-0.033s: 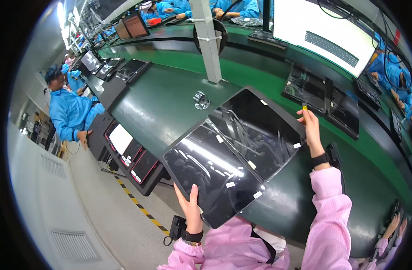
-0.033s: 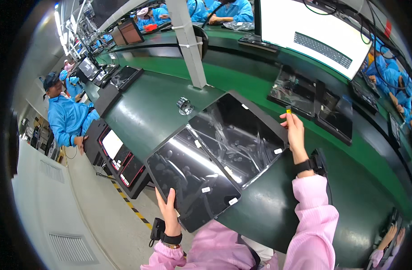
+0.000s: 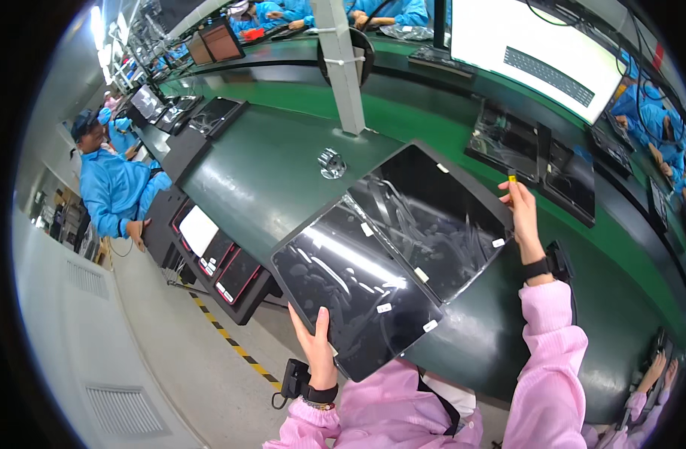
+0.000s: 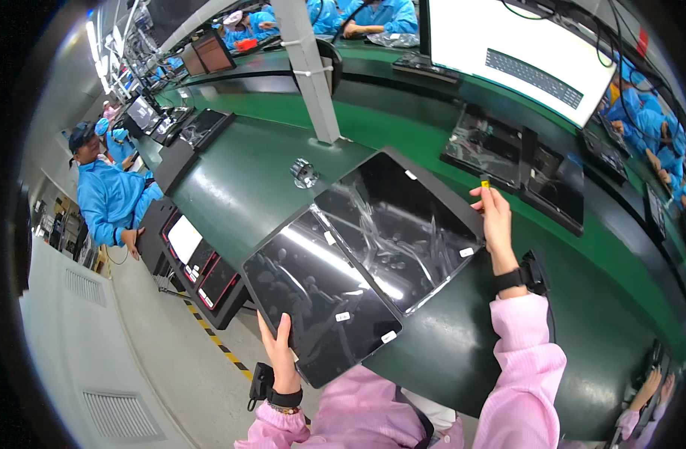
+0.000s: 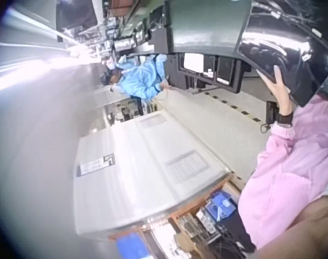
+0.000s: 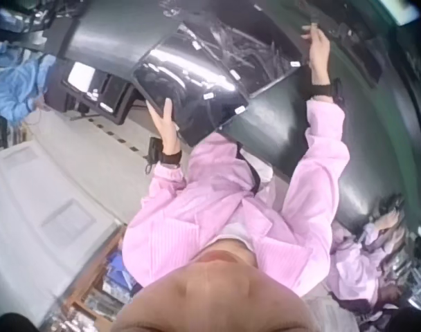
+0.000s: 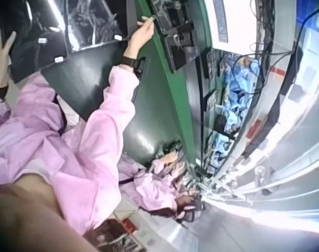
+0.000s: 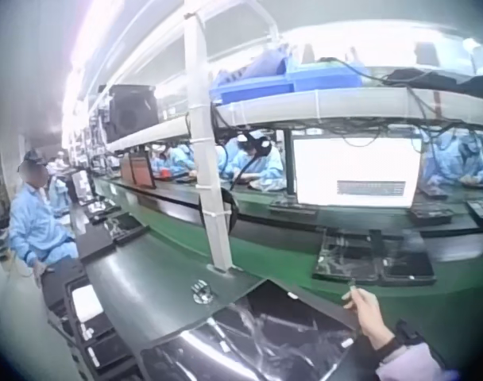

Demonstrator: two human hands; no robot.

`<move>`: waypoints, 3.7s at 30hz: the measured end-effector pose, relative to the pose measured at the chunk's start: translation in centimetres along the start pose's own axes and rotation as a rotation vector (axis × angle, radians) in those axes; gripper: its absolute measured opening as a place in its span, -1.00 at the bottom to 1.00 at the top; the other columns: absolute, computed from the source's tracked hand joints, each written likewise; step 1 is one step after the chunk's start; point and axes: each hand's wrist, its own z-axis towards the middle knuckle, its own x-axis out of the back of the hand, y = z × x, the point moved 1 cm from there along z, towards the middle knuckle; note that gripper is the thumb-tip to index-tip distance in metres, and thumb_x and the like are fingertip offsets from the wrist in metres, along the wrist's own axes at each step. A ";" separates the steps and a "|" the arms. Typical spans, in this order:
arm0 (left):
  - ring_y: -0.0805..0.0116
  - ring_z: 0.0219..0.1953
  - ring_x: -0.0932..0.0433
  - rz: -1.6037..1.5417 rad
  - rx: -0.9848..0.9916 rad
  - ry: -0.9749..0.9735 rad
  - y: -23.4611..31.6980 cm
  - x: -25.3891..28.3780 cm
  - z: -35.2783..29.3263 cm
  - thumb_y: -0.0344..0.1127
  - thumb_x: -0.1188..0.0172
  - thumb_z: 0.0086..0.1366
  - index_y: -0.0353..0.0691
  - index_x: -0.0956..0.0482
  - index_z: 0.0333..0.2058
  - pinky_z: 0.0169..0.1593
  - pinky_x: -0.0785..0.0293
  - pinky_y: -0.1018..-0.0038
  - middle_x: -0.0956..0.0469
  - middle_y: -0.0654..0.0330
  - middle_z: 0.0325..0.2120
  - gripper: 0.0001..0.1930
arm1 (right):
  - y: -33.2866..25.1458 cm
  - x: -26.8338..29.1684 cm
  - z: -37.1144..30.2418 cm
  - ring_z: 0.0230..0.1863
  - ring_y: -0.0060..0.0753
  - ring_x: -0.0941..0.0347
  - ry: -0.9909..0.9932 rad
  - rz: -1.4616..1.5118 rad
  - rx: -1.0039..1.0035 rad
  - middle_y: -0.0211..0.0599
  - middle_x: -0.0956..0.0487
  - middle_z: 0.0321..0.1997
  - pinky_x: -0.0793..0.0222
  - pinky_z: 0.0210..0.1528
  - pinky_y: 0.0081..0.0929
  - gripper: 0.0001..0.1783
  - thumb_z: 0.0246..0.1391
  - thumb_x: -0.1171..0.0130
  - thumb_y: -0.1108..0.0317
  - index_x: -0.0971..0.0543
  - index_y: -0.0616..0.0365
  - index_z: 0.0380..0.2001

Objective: The person assembles and tests electronic tablet devices by hand on a manufacturing line.

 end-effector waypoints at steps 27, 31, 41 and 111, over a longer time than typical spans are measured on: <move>0.00 0.35 0.19 0.790 -0.901 -0.794 1.5 -11.4 -7.3 -0.39 -0.06 0.21 -0.33 -0.22 0.13 0.31 0.20 0.20 0.01 -0.03 0.28 -0.49 | -6.4 14.8 -40.3 -0.46 -0.51 -0.44 0.575 0.043 -0.141 -0.27 -0.49 -0.53 -0.38 -0.34 -0.53 -0.61 0.27 0.17 0.22 -0.49 0.31 -0.44; -0.02 0.34 0.13 0.837 -0.879 -1.142 1.0 -11.1 -11.4 -0.42 -0.06 0.19 -0.30 -0.21 0.16 0.30 0.18 0.16 -0.02 -0.04 0.26 -0.47 | -6.2 7.1 -42.9 -0.44 -0.54 -0.44 0.148 0.385 -0.457 -0.33 -0.49 -0.55 -0.34 -0.29 -0.58 -0.68 0.26 0.17 0.35 -0.50 0.35 -0.39; 0.04 0.30 0.00 1.193 -0.989 -1.242 -2.5 -9.4 -13.3 -0.22 0.00 0.26 -0.22 -0.18 0.20 0.28 0.20 0.05 -0.08 0.04 0.25 -0.46 | -5.0 3.9 -41.6 -0.45 -0.54 -0.43 0.122 0.479 -0.422 -0.35 -0.44 -0.58 -0.33 -0.30 -0.59 -0.66 0.27 0.18 0.31 -0.50 0.36 -0.35; 0.07 -0.02 -0.49 0.899 -1.281 -1.158 -3.2 -9.5 -17.3 -0.55 -0.24 -0.08 -0.37 -0.58 -0.26 0.06 -0.40 0.26 -0.55 -0.02 -0.17 -0.69 | -2.7 20.5 -36.9 -0.65 -0.65 -0.39 0.332 0.272 -0.416 -0.28 -0.54 -0.65 -0.26 -0.55 -0.76 -0.66 0.17 -0.01 0.17 -0.51 0.26 -0.47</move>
